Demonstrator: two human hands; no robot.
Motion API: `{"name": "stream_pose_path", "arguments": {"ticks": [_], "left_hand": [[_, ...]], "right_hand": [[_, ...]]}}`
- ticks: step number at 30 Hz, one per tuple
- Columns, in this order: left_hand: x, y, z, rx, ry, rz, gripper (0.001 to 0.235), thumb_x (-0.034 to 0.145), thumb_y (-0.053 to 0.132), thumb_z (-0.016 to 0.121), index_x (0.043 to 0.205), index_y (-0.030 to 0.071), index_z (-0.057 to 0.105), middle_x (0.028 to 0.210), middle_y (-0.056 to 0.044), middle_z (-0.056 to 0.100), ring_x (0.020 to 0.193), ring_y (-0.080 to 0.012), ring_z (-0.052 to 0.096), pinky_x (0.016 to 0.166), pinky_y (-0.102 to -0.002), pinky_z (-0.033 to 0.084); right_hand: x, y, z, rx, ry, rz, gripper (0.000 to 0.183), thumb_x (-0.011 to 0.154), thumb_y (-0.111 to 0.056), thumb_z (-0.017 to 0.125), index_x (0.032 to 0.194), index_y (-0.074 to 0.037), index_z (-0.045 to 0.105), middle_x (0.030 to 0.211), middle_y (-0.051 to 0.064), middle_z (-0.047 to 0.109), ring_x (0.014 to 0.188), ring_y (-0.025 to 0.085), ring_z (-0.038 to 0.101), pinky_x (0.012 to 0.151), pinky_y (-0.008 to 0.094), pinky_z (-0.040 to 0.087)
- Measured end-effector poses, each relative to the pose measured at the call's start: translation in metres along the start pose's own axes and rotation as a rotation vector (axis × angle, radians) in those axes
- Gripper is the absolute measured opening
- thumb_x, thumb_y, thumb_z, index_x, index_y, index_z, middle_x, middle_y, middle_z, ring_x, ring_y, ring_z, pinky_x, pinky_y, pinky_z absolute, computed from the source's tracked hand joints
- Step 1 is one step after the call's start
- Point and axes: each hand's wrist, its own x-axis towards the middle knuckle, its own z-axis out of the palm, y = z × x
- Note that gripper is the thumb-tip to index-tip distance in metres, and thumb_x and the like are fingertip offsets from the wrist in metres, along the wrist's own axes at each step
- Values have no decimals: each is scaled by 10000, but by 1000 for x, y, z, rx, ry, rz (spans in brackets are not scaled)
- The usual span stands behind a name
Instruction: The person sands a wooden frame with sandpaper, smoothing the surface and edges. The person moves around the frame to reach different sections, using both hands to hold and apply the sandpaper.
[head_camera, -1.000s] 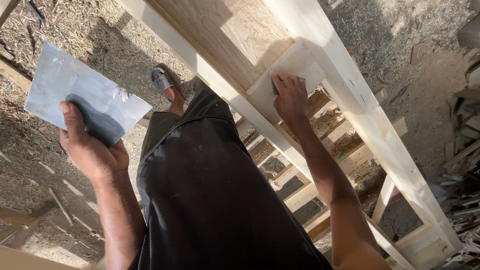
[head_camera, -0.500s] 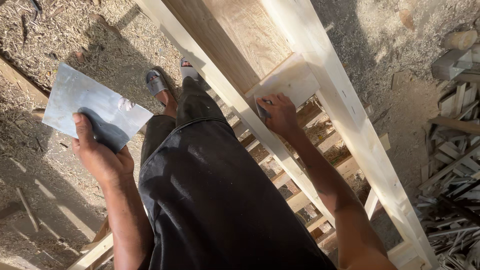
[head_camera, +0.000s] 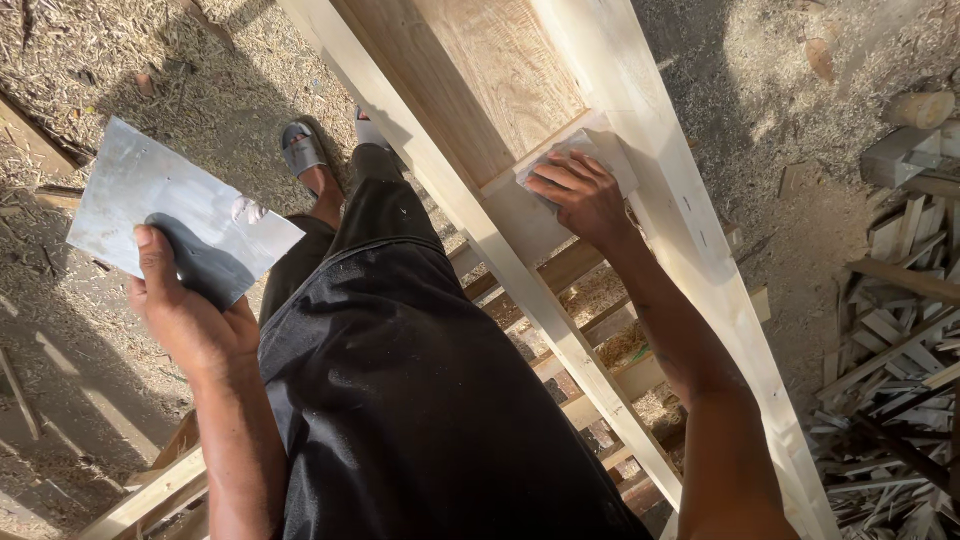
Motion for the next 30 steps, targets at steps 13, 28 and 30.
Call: {"name": "stream_pose_path", "arguments": {"ticks": [13, 28, 30], "left_hand": [[-9, -7, -13, -10, 24, -7, 380, 1061, 288, 720, 1239, -11, 567, 1184, -131, 675, 1092, -187, 732, 1003, -319, 639], [-10, -4, -23, -20, 8, -9, 288, 1074, 256, 696, 1177, 4, 603, 1107, -101, 684, 993, -171, 720, 884, -308, 640], [-8, -6, -19, -22, 27, -16, 285, 1072, 248, 707, 1165, -1, 603, 1097, -105, 691, 983, -174, 723, 885, -308, 642]], "right_hand": [[-17, -25, 2, 66, -167, 135, 433, 815, 71, 705, 1164, -172, 786, 1284, 3, 728, 1229, 234, 658, 1064, 428, 509], [-10, -35, 33, -76, 17, -87, 417, 878, -6, 696, 1271, -142, 722, 1337, 52, 677, 1339, 269, 587, 1135, 491, 455], [-12, -36, 40, -80, 48, -88, 448, 877, -31, 697, 1309, -149, 715, 1362, 58, 669, 1362, 270, 561, 1151, 492, 433]]}}
